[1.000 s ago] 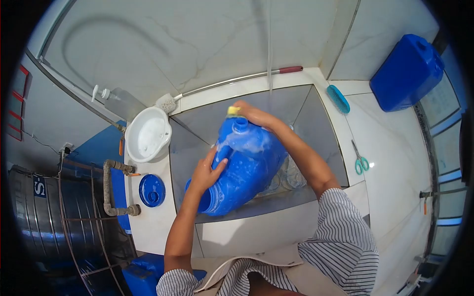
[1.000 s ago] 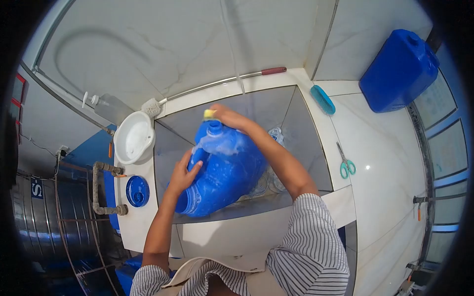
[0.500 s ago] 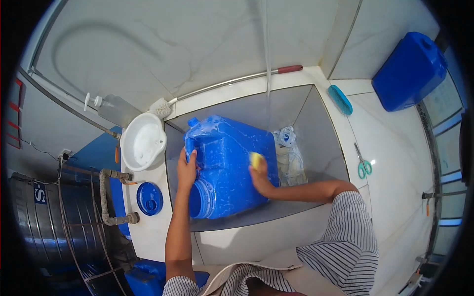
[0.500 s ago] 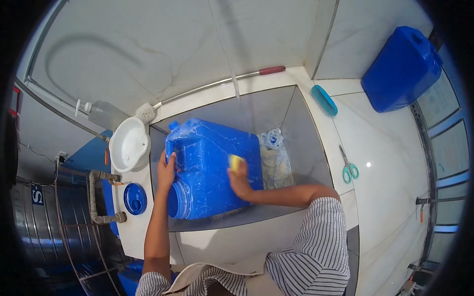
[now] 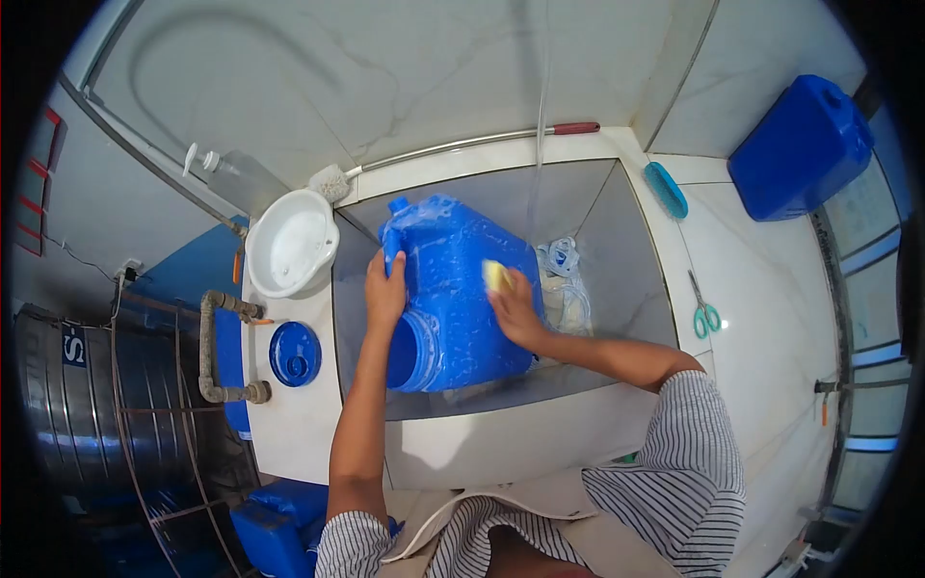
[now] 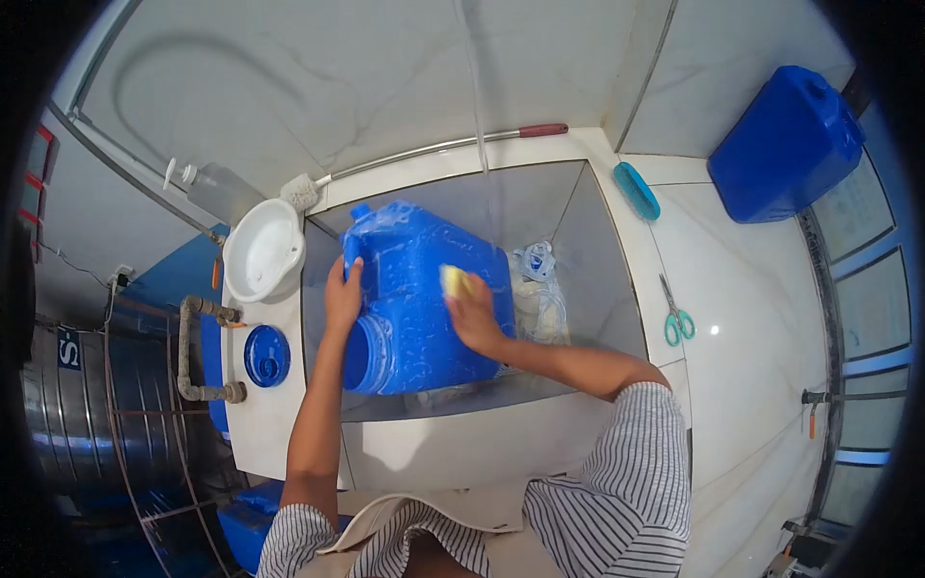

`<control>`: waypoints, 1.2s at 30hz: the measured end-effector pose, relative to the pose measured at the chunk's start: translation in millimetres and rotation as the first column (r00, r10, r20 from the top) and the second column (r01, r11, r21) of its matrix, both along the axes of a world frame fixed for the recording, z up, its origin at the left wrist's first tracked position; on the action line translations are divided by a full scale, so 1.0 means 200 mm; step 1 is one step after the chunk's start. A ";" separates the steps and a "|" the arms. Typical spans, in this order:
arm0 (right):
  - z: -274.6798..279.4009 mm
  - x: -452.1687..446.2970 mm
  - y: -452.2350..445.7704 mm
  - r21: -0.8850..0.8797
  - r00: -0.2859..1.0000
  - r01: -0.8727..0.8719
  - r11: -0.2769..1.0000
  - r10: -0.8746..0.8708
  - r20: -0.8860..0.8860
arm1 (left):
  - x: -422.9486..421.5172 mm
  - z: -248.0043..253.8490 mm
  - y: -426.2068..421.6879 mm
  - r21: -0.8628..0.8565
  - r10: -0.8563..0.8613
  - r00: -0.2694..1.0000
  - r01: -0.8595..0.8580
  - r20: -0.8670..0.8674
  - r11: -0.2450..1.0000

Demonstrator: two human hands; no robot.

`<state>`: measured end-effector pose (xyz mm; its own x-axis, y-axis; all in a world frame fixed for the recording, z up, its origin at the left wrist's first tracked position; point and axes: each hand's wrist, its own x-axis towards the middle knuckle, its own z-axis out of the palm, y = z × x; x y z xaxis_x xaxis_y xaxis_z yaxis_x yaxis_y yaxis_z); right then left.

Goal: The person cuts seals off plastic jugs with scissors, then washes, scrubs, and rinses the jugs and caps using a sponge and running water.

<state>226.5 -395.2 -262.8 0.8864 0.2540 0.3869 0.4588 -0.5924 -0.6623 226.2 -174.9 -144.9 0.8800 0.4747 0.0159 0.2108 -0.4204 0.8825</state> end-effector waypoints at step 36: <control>0.56 0.15 -0.27 0.281 0.893 0.335 0.900 -0.398 0.211 | 0.14 0.29 -0.69 0.457 -0.417 0.875 0.484 -0.246 0.746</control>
